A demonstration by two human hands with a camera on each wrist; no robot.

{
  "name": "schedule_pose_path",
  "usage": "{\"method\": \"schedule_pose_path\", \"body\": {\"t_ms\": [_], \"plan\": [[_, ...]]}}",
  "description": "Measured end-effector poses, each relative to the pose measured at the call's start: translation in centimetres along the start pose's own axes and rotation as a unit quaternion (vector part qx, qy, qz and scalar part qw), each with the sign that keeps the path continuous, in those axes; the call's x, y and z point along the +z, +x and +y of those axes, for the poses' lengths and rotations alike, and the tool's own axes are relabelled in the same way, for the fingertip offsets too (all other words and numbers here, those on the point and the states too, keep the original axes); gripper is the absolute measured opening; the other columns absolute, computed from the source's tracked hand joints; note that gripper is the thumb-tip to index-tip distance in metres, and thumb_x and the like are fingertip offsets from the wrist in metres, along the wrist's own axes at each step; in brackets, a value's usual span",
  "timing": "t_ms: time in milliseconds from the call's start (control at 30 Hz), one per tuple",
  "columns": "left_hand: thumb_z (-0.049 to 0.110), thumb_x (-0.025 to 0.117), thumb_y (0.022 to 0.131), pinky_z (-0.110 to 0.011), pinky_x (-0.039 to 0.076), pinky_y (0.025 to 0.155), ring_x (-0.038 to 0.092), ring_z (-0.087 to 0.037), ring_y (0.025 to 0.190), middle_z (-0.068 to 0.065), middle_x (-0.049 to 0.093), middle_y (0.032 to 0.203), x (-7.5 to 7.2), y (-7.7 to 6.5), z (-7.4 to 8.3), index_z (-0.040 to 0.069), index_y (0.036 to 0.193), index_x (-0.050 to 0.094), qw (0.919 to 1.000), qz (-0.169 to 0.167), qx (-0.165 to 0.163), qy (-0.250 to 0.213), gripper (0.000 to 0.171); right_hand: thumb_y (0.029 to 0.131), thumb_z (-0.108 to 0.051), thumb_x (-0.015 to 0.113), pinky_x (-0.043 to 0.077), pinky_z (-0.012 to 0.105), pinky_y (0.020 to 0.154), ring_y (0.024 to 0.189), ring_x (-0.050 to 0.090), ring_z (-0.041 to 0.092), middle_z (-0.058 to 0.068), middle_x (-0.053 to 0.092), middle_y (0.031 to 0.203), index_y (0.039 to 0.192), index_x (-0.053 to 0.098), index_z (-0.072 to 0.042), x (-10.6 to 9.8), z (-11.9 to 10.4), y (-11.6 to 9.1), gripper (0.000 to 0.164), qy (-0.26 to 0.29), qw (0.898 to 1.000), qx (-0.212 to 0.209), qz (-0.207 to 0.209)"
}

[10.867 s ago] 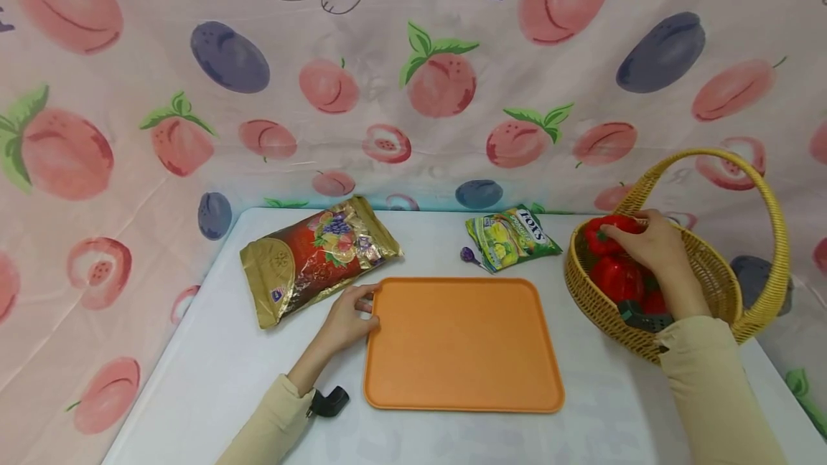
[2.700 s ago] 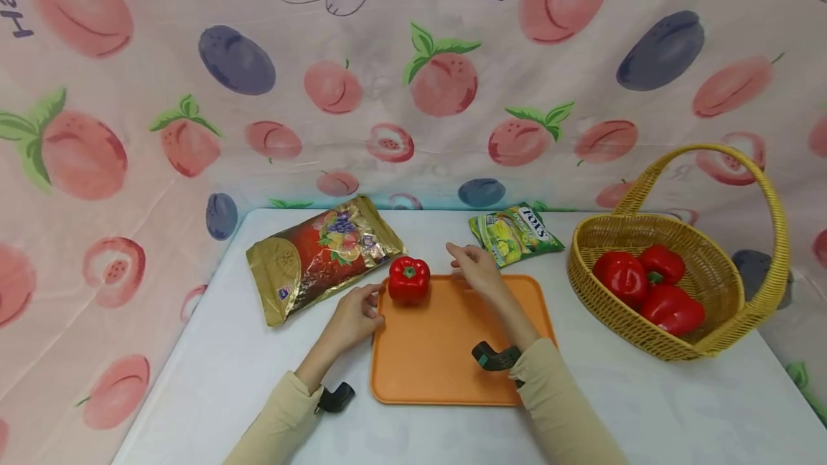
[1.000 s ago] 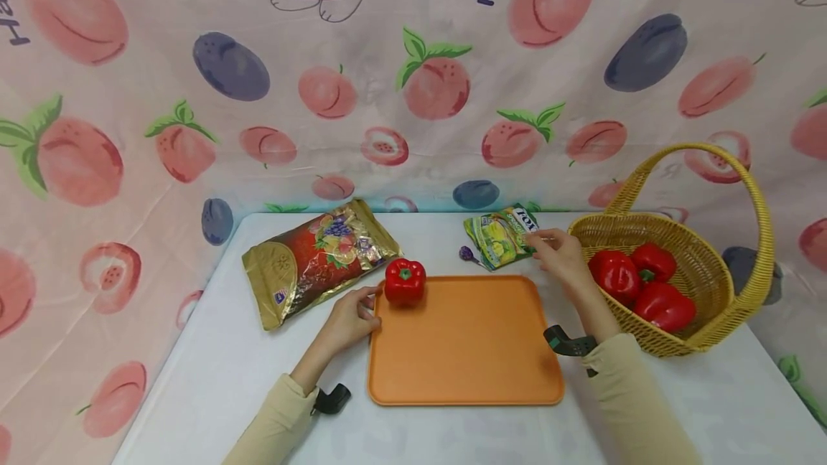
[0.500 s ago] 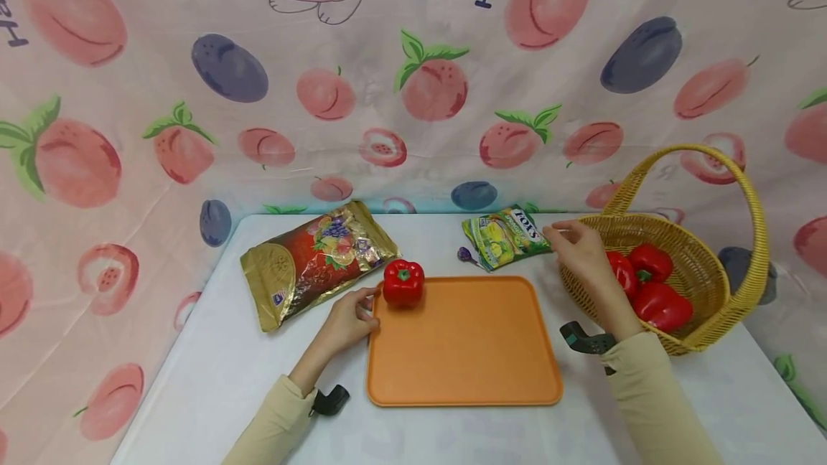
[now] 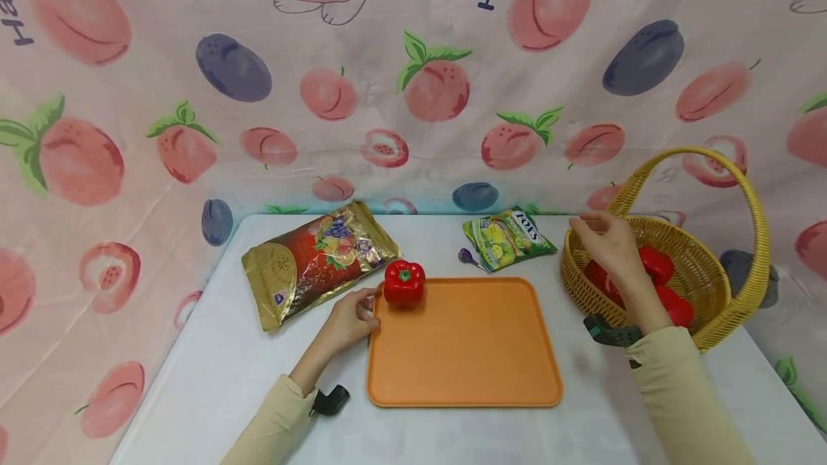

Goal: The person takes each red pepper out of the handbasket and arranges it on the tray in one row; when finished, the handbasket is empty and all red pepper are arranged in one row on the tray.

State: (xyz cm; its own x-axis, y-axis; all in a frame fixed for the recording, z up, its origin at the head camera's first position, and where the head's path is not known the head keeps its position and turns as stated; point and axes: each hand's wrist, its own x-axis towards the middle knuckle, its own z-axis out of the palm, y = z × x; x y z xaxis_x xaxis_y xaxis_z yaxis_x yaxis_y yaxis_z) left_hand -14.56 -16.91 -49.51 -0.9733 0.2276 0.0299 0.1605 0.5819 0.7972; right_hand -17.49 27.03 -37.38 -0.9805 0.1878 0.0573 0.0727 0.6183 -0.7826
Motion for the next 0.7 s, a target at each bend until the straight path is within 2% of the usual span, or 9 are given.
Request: {"method": "schedule_pose_path", "body": {"t_ms": [300,467,700], "plan": [[-0.002,0.074,0.072,-0.027,0.049,0.064,0.059,-0.01,0.07,-0.005,0.061,0.089,0.0,0.0,0.0,-0.002,0.126,0.062,1.0,0.0,0.005,-0.001,0.055,0.098,-0.044,0.049,0.043,0.027,0.076,0.115,0.052,0.041,0.03,0.053,0.13,0.138,0.05,0.004,-1.5,1.1,-0.2,0.063,0.001,1.0,0.01,0.023],[-0.002,0.073,0.072,-0.027,0.05,0.064,0.06,-0.01,0.069,-0.005,0.06,0.089,0.1,0.0,-0.1,-0.001,0.127,0.062,1.0,-0.003,0.005,-0.003,0.056,0.098,-0.045,0.05,0.044,0.032,0.079,0.115,0.052,0.04,0.03,0.052,0.132,0.139,0.049,0.004,-2.1,1.8,-0.2,0.064,0.0,0.999,0.024,0.022],[-0.002,0.074,0.072,-0.027,0.049,0.064,0.059,-0.01,0.069,-0.004,0.06,0.088,0.1,0.0,-0.1,0.0,0.126,0.063,1.0,-0.001,0.004,0.0,0.055,0.097,-0.045,0.051,0.042,0.03,0.075,0.108,0.054,0.036,0.029,0.056,0.127,0.132,0.055,0.004,-2.5,2.9,0.2,0.061,-0.025,0.999,0.029,0.03]]}}
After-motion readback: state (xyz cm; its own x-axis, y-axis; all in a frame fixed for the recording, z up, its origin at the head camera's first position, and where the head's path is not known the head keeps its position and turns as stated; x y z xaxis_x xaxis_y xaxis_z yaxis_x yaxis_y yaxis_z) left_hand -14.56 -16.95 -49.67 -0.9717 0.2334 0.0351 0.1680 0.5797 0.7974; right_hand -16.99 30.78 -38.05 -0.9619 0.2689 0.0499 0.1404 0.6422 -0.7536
